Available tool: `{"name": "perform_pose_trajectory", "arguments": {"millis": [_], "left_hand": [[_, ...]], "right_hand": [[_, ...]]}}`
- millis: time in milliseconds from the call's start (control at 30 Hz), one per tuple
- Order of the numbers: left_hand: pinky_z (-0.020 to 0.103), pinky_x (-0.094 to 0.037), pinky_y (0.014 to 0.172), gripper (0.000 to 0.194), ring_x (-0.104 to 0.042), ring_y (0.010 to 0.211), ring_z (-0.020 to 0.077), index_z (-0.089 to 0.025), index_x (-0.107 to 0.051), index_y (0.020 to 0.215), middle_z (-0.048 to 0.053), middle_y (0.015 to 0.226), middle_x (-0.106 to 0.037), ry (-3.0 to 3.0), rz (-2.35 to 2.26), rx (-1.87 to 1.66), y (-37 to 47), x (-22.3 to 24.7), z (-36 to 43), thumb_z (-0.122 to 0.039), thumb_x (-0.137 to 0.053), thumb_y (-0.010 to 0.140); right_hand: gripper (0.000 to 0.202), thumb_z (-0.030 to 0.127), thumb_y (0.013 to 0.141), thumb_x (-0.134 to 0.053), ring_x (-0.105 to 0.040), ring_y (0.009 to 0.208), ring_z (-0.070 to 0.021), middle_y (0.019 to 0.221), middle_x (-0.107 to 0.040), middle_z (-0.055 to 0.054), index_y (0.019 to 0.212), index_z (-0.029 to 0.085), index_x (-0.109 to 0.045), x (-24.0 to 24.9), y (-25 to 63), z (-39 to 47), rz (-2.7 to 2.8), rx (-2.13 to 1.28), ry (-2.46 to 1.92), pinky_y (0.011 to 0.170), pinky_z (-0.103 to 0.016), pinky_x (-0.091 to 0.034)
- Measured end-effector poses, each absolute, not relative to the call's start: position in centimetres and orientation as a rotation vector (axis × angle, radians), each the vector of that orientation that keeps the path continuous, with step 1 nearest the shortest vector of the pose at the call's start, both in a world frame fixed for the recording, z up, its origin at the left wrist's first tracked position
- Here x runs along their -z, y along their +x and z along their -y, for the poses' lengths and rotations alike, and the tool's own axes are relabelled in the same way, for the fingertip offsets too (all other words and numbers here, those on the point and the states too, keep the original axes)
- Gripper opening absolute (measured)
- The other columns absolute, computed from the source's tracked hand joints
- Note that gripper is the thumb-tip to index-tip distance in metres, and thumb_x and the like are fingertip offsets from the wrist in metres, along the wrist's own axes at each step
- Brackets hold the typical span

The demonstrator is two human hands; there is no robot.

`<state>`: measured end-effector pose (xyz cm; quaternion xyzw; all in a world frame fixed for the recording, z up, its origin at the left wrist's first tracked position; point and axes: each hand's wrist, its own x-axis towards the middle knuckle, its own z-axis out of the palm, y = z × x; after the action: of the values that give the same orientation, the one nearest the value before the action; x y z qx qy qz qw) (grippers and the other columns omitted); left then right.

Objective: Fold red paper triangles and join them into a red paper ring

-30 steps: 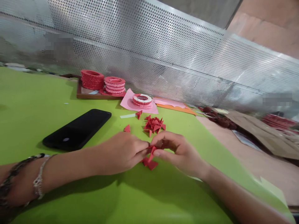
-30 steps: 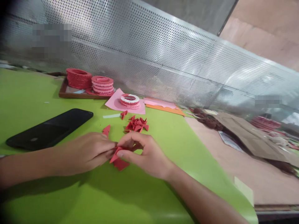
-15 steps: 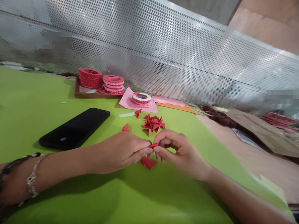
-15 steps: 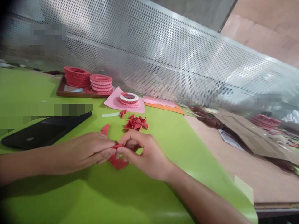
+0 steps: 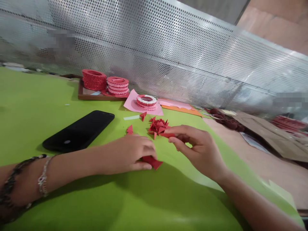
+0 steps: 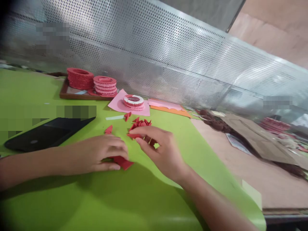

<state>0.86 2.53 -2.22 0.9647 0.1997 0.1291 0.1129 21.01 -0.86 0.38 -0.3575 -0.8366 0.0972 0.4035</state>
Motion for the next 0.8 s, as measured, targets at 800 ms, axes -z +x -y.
{"name": "perform_pose_trajectory", "arguments": {"millis": [800], "left_hand": [[0.025,-0.04,0.076,0.026,-0.055,0.086,0.0148,-0.018,-0.051,0.104,0.003,0.096,-0.061,2.641,-0.603,-0.713,0.2,0.0,-1.1,-0.019,-0.029,0.09]], "right_hand": [[0.013,0.01,0.081,-0.059,-0.065,0.067,-0.0114,0.078,-0.069,0.0,0.085,0.022,-0.063,-1.6,21.0,2.7,2.256,0.14,-0.793,0.064,-0.021,-0.054]]}}
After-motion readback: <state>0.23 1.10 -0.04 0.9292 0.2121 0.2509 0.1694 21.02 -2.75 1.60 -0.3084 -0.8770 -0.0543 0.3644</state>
